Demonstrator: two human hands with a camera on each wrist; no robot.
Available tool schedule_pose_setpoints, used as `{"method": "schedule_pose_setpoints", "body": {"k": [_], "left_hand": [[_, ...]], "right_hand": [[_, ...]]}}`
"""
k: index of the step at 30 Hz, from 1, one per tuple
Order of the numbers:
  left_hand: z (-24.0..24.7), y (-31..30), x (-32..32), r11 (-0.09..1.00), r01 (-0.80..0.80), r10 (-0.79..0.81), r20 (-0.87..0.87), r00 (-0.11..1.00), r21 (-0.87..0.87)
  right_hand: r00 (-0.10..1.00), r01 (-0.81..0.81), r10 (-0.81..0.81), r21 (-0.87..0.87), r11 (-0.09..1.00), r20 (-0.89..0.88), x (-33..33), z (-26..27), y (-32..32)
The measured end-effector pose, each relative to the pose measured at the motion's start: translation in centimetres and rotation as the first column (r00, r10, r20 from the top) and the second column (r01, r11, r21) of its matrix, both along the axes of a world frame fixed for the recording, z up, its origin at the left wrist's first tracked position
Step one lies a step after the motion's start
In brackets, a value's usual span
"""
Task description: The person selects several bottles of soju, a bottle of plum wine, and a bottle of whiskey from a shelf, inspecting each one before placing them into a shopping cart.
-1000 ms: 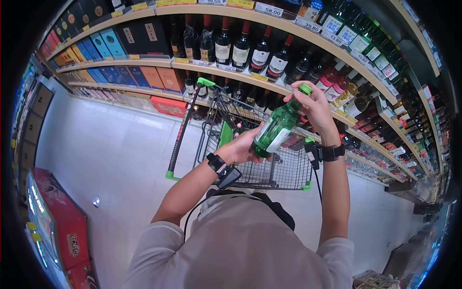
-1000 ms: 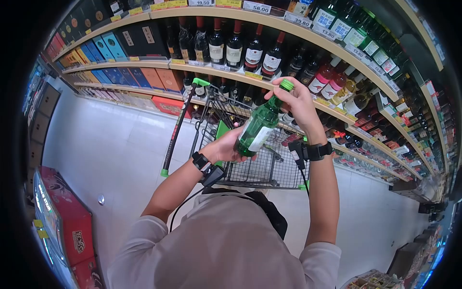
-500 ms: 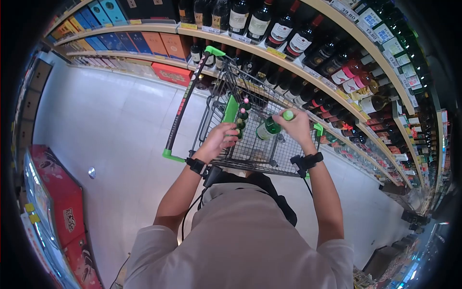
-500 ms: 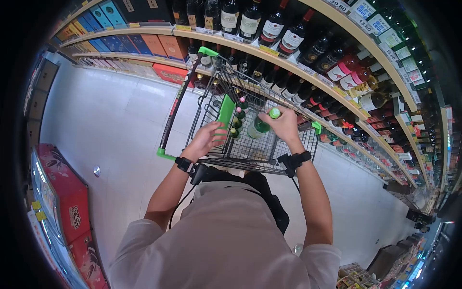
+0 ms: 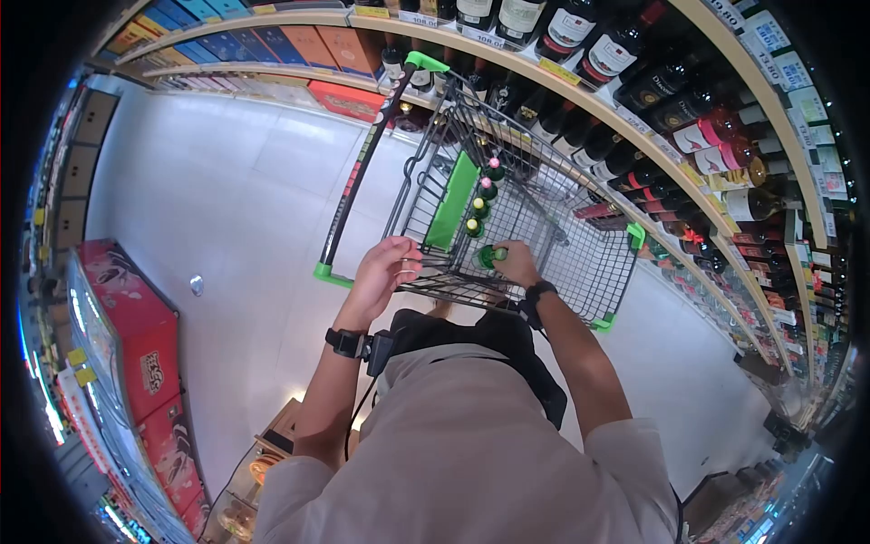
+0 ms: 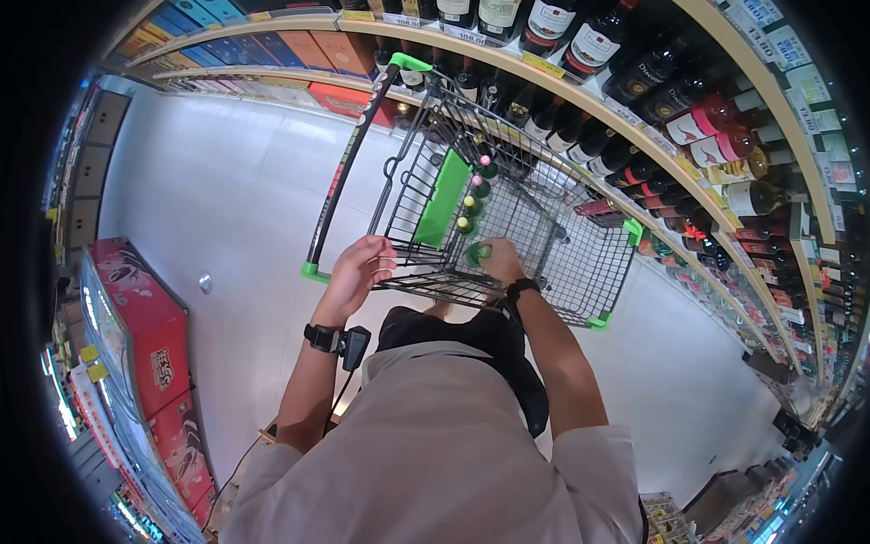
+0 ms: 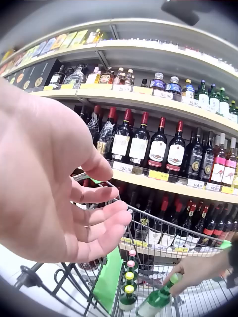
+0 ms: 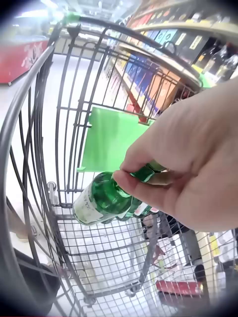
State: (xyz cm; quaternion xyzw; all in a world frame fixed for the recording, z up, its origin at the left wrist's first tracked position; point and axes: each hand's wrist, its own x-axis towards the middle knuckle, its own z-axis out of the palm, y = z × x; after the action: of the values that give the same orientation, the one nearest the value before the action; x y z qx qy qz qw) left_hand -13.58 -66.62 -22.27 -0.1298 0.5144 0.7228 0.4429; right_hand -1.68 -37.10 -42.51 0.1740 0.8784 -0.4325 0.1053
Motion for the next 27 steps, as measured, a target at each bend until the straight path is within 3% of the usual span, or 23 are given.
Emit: {"method": "schedule_pose_setpoints", "body": {"k": [6,9,20,27], "left_hand": [[0.3,-0.6,0.0,0.998,-0.039,0.038,0.014,0.999,0.051],[0.7,-0.6,0.1,1.000,-0.023,0.023,0.012,1.000,0.021],[-0.2,-1.8,0.9,1.000,-0.030,0.030,0.035,0.999,0.003],[-0.6,-2.2,1.3,0.998,-0.045,0.047,0.042,0.998,-0.035]], "right_hand": [[1.000,-0.007,0.007,0.192,0.981,-0.003,0.1,-8.4,-2.0],[0.983,0.013,-0.037,0.134,0.991,0.180,-0.6,-9.9,-2.4],[0.970,0.109,-0.130,0.113,0.988,0.205,-2.0,-18.3,-5.0],[0.945,0.168,-0.204,0.153,0.974,0.257,-3.7,-20.7,-7.3]]}}
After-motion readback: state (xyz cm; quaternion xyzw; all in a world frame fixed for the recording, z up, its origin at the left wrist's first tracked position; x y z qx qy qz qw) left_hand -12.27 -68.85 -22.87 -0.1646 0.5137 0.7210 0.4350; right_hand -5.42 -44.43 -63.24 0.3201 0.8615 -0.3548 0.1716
